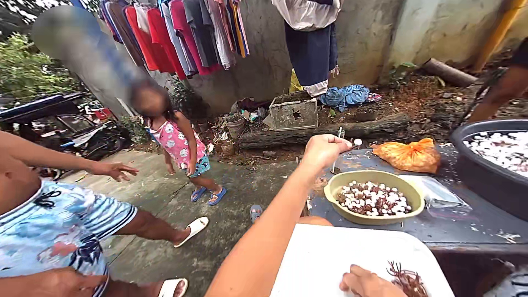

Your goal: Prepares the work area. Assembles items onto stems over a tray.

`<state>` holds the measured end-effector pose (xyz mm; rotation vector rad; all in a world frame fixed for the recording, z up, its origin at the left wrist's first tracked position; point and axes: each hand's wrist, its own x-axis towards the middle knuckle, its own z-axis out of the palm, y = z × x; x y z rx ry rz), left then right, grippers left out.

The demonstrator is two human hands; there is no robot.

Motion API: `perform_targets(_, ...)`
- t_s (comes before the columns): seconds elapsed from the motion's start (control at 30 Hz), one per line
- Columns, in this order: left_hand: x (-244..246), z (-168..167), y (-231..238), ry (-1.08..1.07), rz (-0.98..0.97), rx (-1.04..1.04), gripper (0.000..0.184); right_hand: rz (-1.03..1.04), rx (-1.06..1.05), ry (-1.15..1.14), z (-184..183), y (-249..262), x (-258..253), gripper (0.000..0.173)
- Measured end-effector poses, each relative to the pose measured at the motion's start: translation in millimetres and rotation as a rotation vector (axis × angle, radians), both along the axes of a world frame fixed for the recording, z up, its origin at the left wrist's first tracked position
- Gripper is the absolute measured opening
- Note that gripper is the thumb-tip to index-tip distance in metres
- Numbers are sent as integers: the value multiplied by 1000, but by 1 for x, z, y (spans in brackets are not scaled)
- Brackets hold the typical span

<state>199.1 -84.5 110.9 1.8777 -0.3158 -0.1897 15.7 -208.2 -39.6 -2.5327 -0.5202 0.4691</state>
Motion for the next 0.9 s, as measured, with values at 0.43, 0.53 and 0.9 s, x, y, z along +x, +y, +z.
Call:
perform_targets(0.43,-129,-76,99,210,90,-399,20,-50,218,-359,-2,-7,13,6)
perform_targets(0.53,-142,-83,111,274,141,-481,23,58,199,-333,-15,12,7,15)
perform_targets(0.9,-178,-99,105,252,148,-333,9,-441,1178,512,19,11,7,19)
